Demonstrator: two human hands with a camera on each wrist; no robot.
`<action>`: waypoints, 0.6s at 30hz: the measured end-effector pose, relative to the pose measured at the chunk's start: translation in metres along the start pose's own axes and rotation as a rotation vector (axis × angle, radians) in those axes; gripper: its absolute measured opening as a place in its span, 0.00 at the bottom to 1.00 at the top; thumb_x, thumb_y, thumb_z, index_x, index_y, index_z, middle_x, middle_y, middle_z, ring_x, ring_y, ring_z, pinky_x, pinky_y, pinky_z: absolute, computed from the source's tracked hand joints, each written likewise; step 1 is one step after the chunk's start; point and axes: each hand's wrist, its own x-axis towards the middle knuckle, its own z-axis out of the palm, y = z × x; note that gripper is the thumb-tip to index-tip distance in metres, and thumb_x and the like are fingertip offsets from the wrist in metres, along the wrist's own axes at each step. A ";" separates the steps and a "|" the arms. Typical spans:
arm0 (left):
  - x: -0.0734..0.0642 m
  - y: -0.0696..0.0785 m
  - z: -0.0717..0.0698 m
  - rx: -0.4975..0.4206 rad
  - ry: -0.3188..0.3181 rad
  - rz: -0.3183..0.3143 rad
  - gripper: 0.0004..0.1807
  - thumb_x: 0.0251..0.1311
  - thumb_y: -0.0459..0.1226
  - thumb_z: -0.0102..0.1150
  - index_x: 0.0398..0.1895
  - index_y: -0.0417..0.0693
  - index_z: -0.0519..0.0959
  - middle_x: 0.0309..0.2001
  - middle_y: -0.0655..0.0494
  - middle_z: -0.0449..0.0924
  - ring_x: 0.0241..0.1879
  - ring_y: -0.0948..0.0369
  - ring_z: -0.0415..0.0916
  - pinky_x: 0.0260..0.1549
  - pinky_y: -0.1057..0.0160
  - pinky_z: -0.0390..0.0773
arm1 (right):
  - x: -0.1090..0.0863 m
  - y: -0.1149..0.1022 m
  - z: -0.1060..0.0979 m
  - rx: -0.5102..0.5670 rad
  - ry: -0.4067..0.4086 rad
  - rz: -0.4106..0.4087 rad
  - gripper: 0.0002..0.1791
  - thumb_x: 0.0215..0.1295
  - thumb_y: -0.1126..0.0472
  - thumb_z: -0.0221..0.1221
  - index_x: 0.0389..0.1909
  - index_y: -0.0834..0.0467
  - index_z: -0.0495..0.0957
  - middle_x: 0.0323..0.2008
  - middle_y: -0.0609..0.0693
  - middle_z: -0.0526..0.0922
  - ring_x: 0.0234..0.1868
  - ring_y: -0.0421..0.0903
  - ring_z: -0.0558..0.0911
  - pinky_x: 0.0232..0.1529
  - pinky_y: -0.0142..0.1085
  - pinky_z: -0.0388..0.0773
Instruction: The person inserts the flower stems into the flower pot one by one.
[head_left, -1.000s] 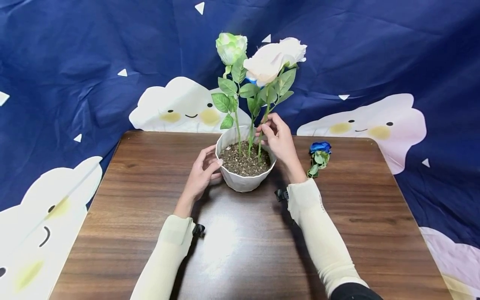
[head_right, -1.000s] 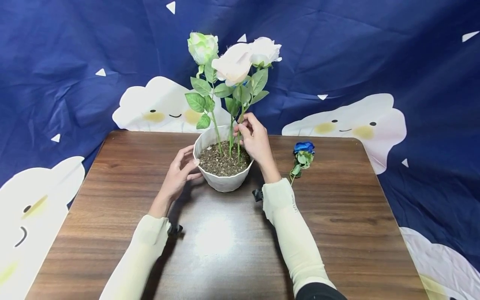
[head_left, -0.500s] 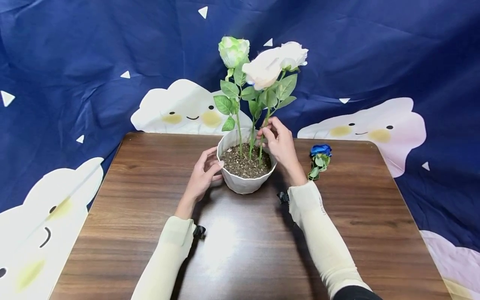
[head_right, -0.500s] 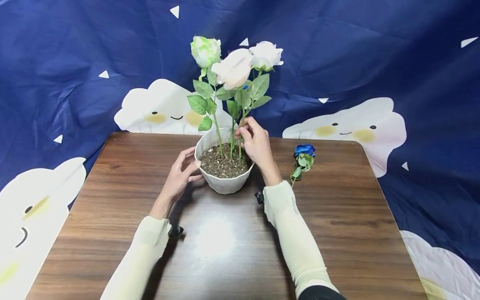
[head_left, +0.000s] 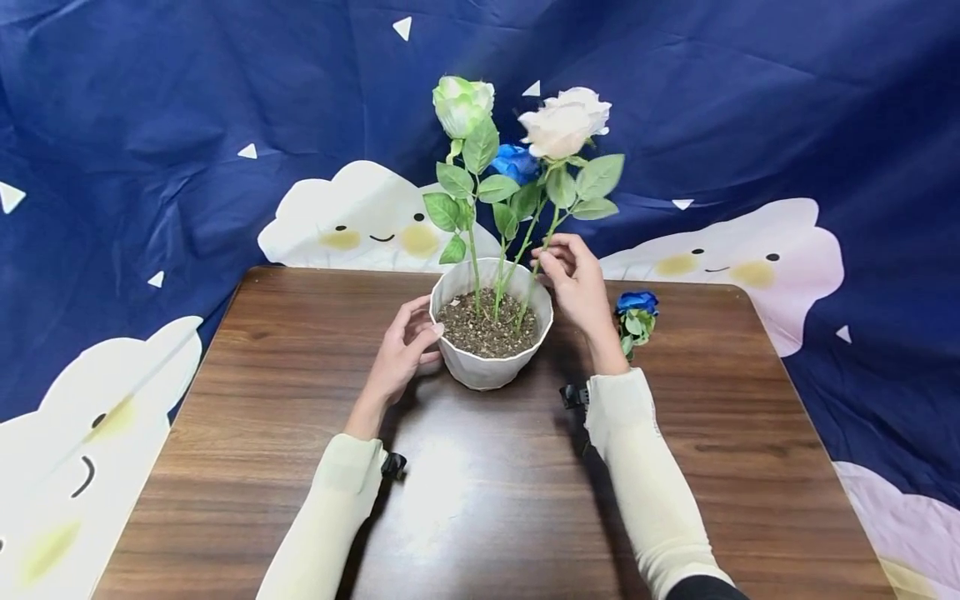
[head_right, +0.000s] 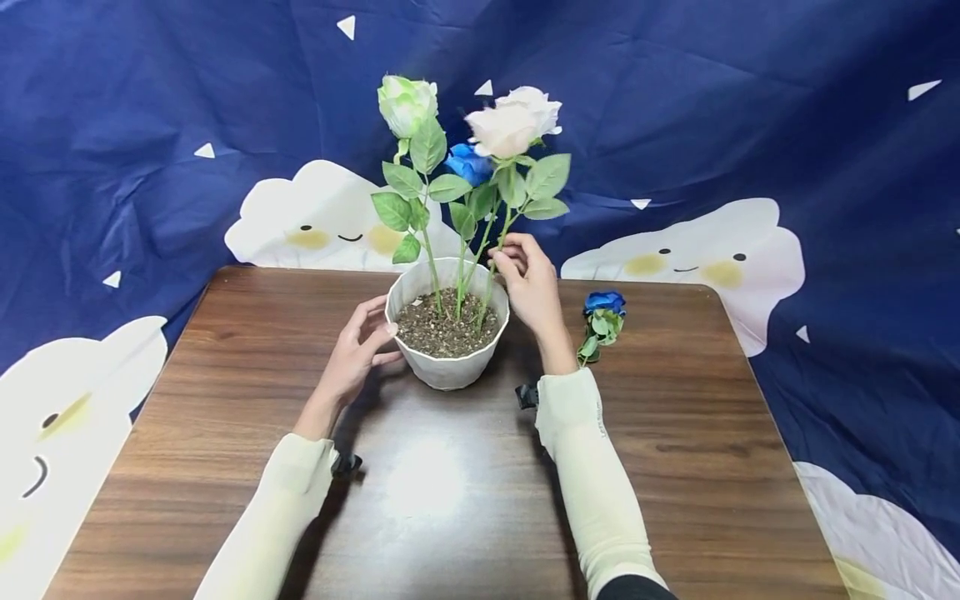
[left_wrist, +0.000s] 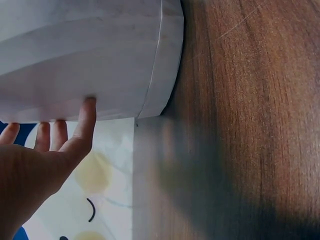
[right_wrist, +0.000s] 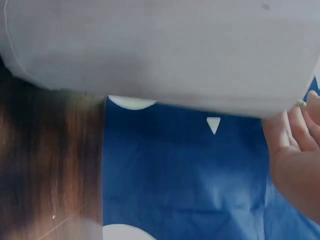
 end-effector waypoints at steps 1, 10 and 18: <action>0.000 0.000 0.000 -0.001 0.001 0.000 0.30 0.68 0.33 0.58 0.73 0.48 0.65 0.63 0.38 0.69 0.56 0.51 0.73 0.49 0.34 0.80 | 0.000 0.001 -0.003 0.019 0.024 0.007 0.16 0.74 0.72 0.54 0.56 0.76 0.67 0.46 0.67 0.81 0.42 0.45 0.84 0.45 0.37 0.86; -0.001 -0.001 -0.001 -0.007 0.013 0.002 0.30 0.69 0.32 0.57 0.73 0.47 0.65 0.62 0.38 0.69 0.57 0.48 0.73 0.48 0.38 0.82 | -0.010 0.013 -0.040 0.015 0.116 0.047 0.18 0.75 0.66 0.55 0.57 0.76 0.68 0.41 0.46 0.83 0.44 0.46 0.85 0.46 0.38 0.86; 0.000 0.000 0.001 -0.006 0.004 0.003 0.30 0.69 0.31 0.57 0.73 0.46 0.64 0.63 0.37 0.69 0.57 0.48 0.72 0.49 0.39 0.82 | -0.032 0.030 -0.076 0.157 0.270 0.097 0.12 0.73 0.71 0.56 0.53 0.74 0.71 0.36 0.47 0.85 0.35 0.39 0.85 0.37 0.32 0.87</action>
